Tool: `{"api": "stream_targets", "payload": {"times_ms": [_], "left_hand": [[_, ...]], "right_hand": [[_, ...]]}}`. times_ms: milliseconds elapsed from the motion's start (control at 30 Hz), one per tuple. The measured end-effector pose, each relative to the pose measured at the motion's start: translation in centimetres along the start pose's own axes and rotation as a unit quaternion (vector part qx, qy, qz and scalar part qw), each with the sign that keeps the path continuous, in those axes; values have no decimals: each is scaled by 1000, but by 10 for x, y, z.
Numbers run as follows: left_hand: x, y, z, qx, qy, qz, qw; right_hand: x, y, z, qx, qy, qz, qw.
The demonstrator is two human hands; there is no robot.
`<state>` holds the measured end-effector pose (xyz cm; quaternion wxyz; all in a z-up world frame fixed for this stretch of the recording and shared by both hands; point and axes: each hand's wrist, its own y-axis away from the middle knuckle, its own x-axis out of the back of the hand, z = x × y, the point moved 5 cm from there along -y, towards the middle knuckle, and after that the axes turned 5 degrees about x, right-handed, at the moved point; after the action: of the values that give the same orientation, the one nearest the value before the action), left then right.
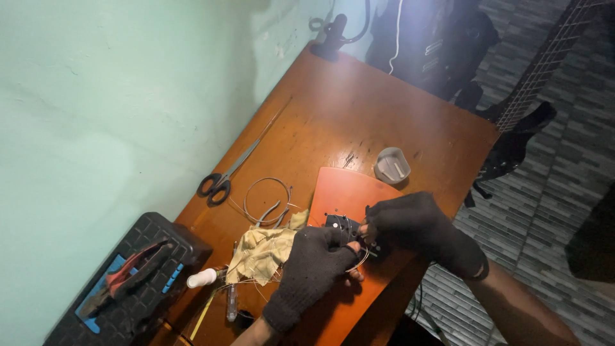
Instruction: Inserting guitar strings into the bridge and securing them with bridge pins.
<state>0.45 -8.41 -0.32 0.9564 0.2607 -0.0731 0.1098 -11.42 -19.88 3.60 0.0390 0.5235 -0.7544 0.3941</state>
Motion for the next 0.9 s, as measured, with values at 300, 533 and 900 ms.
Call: {"api": "stream_targets", "payload": {"times_ms": [300, 533, 900], "left_hand": [[2, 3, -6, -23, 8, 83, 996], [-1, 9, -2, 68, 92, 44, 992], [10, 20, 8, 57, 82, -4, 995]], "right_hand": [[-3, -16, -15, 42, 59, -129, 989], [-12, -10, -10, 50, 113, -170, 978], [-17, -6, 0, 28, 178, -255, 950]]}}
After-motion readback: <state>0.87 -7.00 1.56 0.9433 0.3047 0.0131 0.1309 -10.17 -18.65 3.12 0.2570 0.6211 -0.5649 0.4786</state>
